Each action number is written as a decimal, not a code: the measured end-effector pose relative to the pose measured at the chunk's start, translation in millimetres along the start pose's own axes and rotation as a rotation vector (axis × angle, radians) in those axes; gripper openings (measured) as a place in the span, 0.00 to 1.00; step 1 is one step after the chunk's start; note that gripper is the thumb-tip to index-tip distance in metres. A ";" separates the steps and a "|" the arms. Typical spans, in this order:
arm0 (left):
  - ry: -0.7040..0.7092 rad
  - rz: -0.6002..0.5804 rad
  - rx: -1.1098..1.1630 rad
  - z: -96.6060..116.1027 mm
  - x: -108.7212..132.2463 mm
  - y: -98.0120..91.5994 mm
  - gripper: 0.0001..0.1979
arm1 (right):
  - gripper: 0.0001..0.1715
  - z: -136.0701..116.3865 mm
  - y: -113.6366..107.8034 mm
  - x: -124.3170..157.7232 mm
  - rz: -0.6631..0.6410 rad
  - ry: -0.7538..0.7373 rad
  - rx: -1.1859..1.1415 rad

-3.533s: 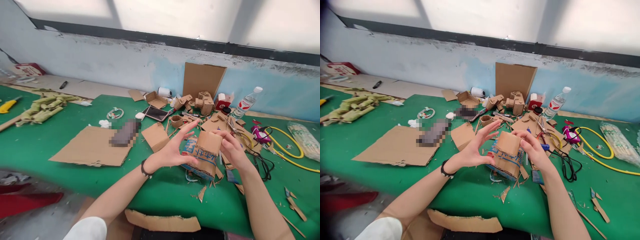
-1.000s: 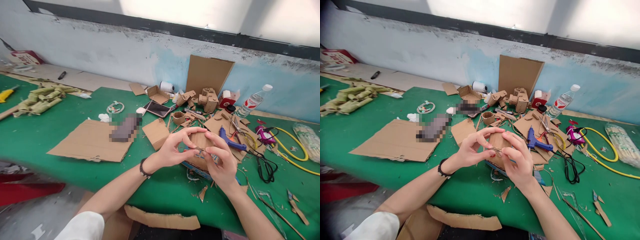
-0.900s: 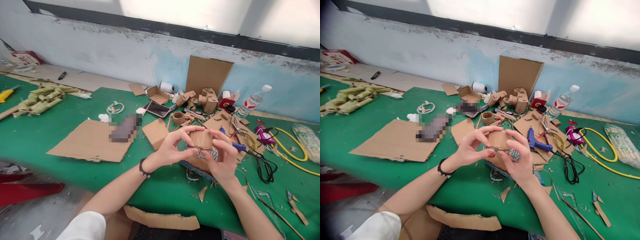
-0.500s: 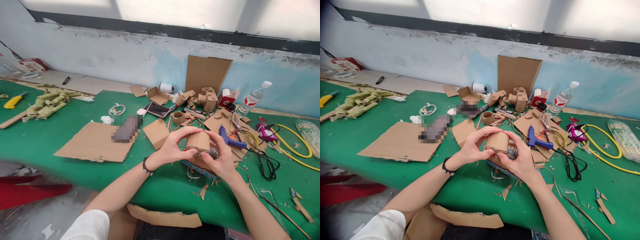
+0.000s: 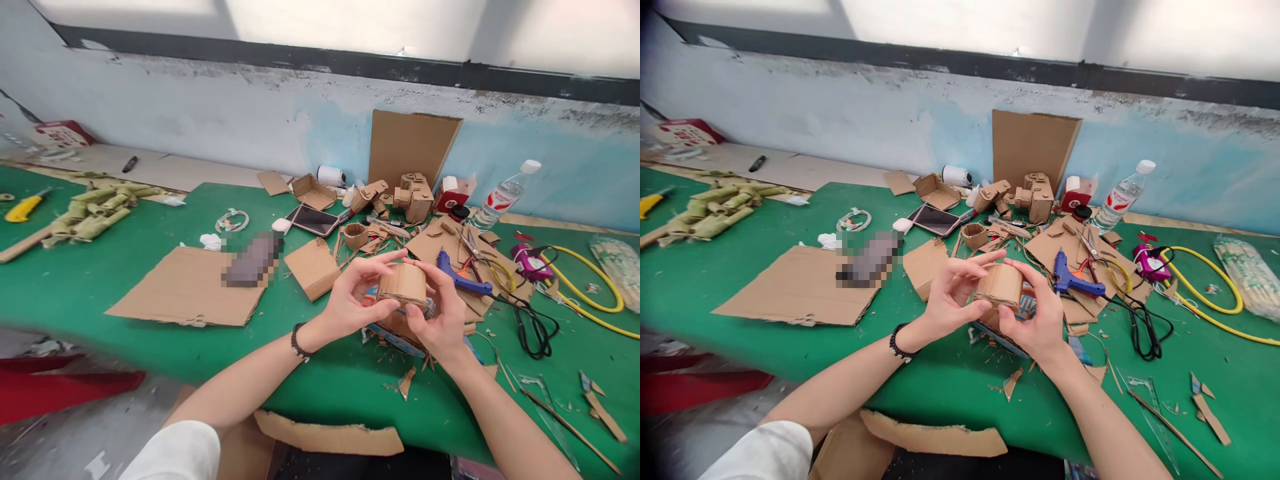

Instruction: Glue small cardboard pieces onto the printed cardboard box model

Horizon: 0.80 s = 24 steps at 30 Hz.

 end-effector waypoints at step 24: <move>0.413 0.137 -0.753 16.4 -7.2 -6.6 0.07 | 0.47 8.0 -9.1 -11.0 0.062 -0.319 0.285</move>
Point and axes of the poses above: each hand's wrist, its own x-axis away from the middle knuckle, its own y-axis out of the palm, z = x × y, the point moved 1 cm from there along -x, towards the middle knuckle, and after that the axes turned 5 degrees about -y, right-handed, at the moved point
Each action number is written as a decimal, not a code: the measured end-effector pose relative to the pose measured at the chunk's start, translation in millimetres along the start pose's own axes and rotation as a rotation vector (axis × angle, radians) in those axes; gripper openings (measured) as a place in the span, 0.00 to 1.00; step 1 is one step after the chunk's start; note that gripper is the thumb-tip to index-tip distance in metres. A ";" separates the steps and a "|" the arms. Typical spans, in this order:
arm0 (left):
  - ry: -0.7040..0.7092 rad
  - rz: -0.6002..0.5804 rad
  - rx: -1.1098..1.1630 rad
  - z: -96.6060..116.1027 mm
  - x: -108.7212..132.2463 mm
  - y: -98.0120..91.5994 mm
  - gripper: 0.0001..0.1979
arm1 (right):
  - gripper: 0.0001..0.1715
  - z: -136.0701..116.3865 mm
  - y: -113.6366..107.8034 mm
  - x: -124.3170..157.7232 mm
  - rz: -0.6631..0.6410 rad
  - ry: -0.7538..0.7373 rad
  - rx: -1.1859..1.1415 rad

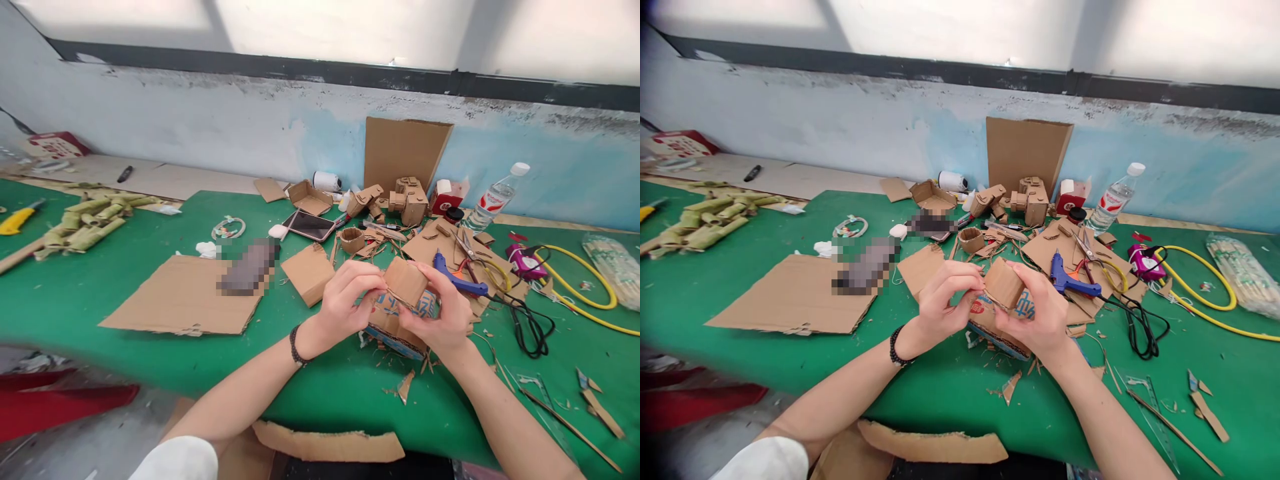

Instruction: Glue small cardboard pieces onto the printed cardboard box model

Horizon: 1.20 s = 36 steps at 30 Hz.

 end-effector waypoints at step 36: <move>-0.369 -0.086 0.429 -28.1 13.2 15.4 0.08 | 0.29 21.5 7.2 18.4 -0.031 0.438 -0.331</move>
Point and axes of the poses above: each hand's wrist, its own x-axis away from the middle knuckle, its own y-axis out of the palm, z = x × y, the point moved 1 cm from there along -x, towards the middle knuckle, and after that the axes turned 5 degrees about -y, right-handed, at the moved point
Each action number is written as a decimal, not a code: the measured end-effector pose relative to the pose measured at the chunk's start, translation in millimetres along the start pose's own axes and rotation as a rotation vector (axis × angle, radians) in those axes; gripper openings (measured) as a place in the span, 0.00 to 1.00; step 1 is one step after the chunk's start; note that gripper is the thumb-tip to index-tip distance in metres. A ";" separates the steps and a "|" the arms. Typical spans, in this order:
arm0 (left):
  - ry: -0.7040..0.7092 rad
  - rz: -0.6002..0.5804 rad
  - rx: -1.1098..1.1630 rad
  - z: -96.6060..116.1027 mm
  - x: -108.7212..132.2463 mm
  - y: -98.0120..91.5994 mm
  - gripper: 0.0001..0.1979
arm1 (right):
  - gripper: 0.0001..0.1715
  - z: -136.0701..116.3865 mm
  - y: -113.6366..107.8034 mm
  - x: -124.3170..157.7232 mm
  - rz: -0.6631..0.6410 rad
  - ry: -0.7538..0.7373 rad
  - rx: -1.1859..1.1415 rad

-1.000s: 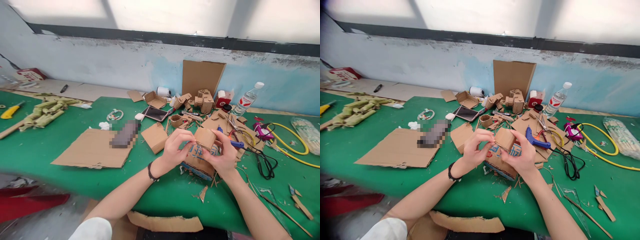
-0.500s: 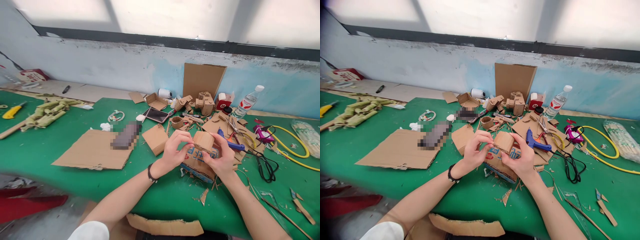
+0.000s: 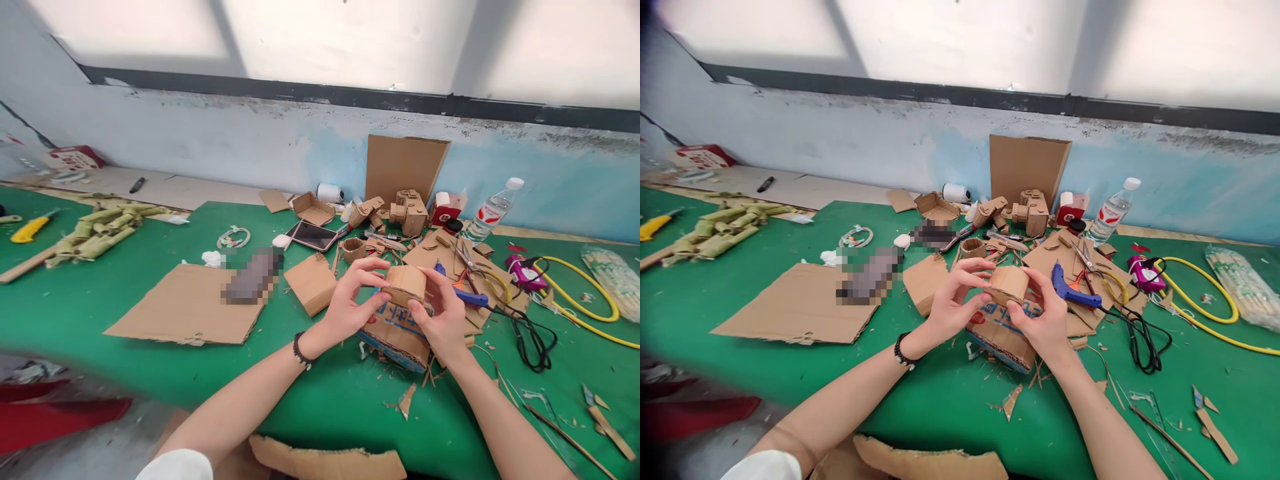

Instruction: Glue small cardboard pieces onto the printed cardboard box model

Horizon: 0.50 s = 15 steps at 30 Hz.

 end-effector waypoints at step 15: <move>-0.102 0.080 0.135 1.9 2.9 2.4 0.12 | 0.33 -4.6 0.7 -1.7 0.020 -0.204 0.204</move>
Point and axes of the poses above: each hand's wrist, its own x-axis away from the middle knuckle, its own y-axis out of the palm, z = x × y, the point moved 1 cm from there along -x, towards the middle knuckle, and after that the axes turned 5 degrees about -y, right-handed, at the moved point
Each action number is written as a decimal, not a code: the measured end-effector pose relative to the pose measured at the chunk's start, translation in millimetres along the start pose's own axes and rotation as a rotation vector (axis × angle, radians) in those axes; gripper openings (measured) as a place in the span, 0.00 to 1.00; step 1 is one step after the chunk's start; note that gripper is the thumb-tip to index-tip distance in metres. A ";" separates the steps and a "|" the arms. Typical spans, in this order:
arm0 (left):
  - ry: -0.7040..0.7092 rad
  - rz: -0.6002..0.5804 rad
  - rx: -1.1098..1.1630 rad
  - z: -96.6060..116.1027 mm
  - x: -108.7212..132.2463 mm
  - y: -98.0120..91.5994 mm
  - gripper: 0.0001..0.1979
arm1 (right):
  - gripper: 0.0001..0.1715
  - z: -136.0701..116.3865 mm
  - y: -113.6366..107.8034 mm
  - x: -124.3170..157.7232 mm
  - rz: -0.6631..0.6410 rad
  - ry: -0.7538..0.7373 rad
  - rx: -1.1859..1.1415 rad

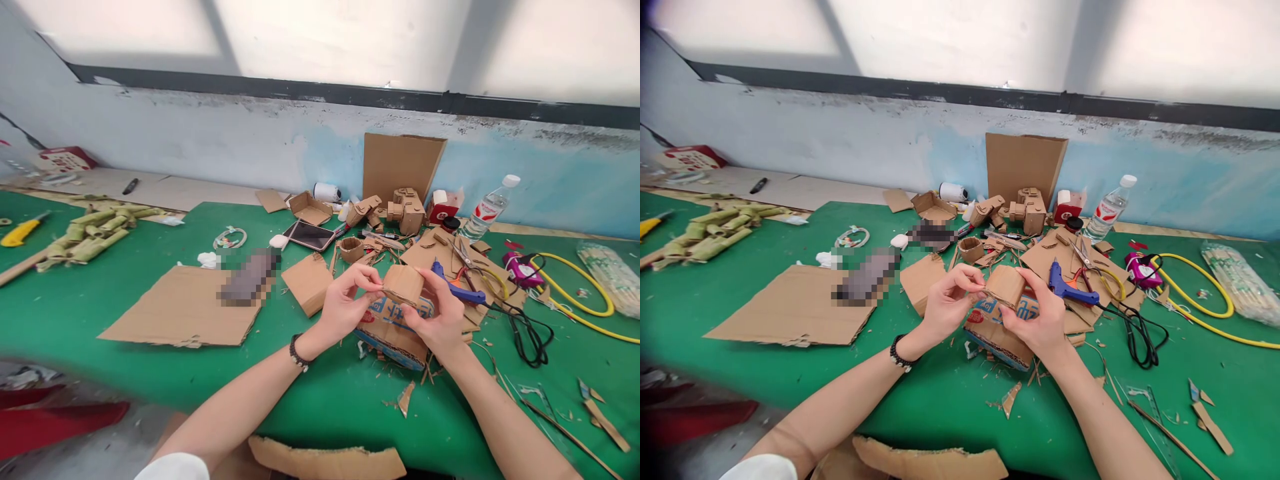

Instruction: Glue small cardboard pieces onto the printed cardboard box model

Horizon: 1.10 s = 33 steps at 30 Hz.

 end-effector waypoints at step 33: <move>-0.028 -0.335 -0.451 7.1 -13.2 -25.4 0.33 | 0.05 -14.5 -13.6 -17.4 -0.406 -0.400 0.357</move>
Point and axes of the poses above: each hand's wrist, its own x-axis away from the middle knuckle, its own y-axis out of the palm, z = x × y, the point moved 1 cm from there along -x, towards the middle knuckle, and after that the axes turned 5 degrees about -y, right-handed, at the moved point
